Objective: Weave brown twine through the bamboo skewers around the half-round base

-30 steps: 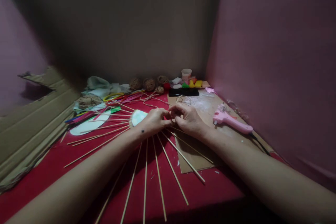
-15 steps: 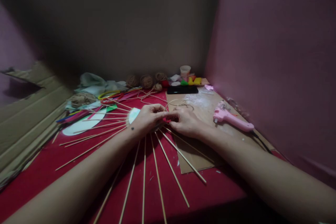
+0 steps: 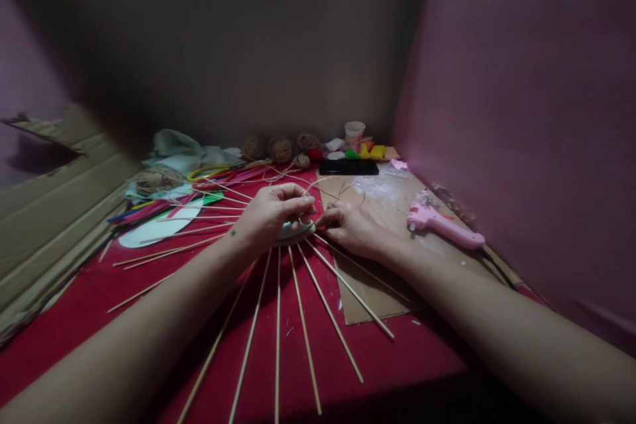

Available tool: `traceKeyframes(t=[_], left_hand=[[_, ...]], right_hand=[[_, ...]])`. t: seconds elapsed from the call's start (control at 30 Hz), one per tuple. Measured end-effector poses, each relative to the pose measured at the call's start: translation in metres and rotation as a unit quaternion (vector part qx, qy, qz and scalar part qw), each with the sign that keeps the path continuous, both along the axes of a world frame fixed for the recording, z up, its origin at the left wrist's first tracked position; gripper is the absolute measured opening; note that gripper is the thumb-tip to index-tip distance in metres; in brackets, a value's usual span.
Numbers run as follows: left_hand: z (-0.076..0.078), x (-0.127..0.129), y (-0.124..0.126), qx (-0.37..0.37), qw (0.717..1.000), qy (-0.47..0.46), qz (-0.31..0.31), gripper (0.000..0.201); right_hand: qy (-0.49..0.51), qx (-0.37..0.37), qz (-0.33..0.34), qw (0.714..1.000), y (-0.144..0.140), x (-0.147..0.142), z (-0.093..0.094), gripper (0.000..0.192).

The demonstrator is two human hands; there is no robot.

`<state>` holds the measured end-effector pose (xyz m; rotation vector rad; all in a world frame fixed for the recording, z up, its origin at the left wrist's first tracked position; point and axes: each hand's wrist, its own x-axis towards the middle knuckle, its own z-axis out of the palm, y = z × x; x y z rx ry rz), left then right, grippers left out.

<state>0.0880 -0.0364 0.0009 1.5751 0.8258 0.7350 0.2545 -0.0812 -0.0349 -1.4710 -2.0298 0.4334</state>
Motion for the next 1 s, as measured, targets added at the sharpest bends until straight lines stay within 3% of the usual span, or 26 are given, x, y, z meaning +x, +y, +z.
traceKeyframes(t=[0.13,0.27,0.57,0.73,1.0], left_hand=[[0.019,-0.008,-0.006,0.080,0.996,0.032,-0.006,0.018],[0.030,-0.021,-0.018,0.083,0.993,0.084,-0.025,0.018],[0.016,-0.040,-0.021,-0.012,0.997,0.051,-0.049,0.018],[0.015,-0.040,-0.019,-0.043,0.990,0.078,-0.105,0.017],[0.013,-0.036,-0.024,-0.068,0.980,0.096,-0.159,0.021]], right_hand=[[0.001,0.019,0.008,1.000,0.000,0.001,-0.001,0.016],[0.002,0.044,0.017,0.999,0.001,0.002,-0.004,0.017],[-0.005,-0.014,0.004,1.000,0.000,0.001,0.002,0.019],[0.007,0.001,0.022,1.000,0.002,0.003,0.001,0.018],[0.112,-0.020,0.063,0.992,0.002,0.007,0.001,0.018]])
